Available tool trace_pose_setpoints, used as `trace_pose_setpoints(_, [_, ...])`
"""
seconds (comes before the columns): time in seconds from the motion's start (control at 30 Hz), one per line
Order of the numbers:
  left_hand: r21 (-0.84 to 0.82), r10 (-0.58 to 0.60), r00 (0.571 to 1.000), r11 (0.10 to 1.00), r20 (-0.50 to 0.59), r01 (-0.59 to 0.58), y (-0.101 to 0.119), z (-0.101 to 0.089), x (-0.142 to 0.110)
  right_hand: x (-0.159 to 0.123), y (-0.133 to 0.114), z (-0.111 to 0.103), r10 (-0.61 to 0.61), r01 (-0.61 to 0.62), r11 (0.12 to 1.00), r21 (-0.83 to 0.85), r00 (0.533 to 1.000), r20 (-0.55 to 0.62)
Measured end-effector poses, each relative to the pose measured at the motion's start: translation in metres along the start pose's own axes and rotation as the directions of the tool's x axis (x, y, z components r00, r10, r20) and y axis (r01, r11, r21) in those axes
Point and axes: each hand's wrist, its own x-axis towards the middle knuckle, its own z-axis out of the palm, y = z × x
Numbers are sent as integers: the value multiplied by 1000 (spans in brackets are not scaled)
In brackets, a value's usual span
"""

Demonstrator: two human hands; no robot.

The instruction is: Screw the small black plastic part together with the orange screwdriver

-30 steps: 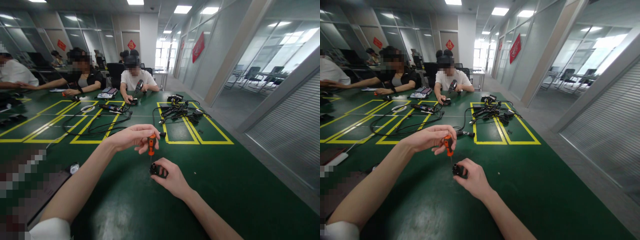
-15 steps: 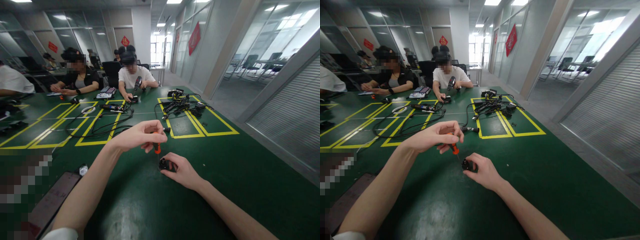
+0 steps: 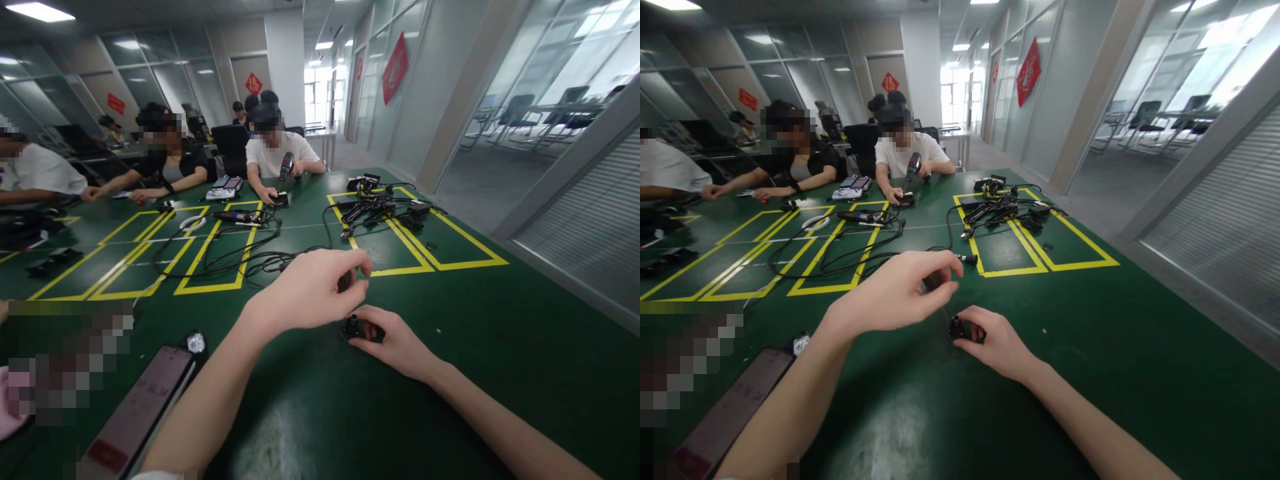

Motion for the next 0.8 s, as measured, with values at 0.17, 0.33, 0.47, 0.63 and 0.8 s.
trace_pose_setpoints(0.17, [-10,57,998,998,31,-57,-1,-3,-6,0,-4,-1,2,-2,1000,-1,1000,13])
trace_pose_setpoints(0.33, [49,52,999,997,-7,-52,-5,-1,-3,0,-5,0,20,-18,999,-49,999,45])
trace_pose_setpoints(0.47, [97,30,999,995,-16,-28,-6,0,0,-1,-5,1,23,-20,999,-46,998,61])
trace_pose_setpoints(0.63, [175,61,998,983,4,-60,-3,-1,-3,-2,-6,2,12,-10,1000,-26,997,70])
trace_pose_setpoints(0.8, [193,60,998,980,-22,-55,-5,4,-1,-2,-9,1,-1,3,1000,-19,997,80])
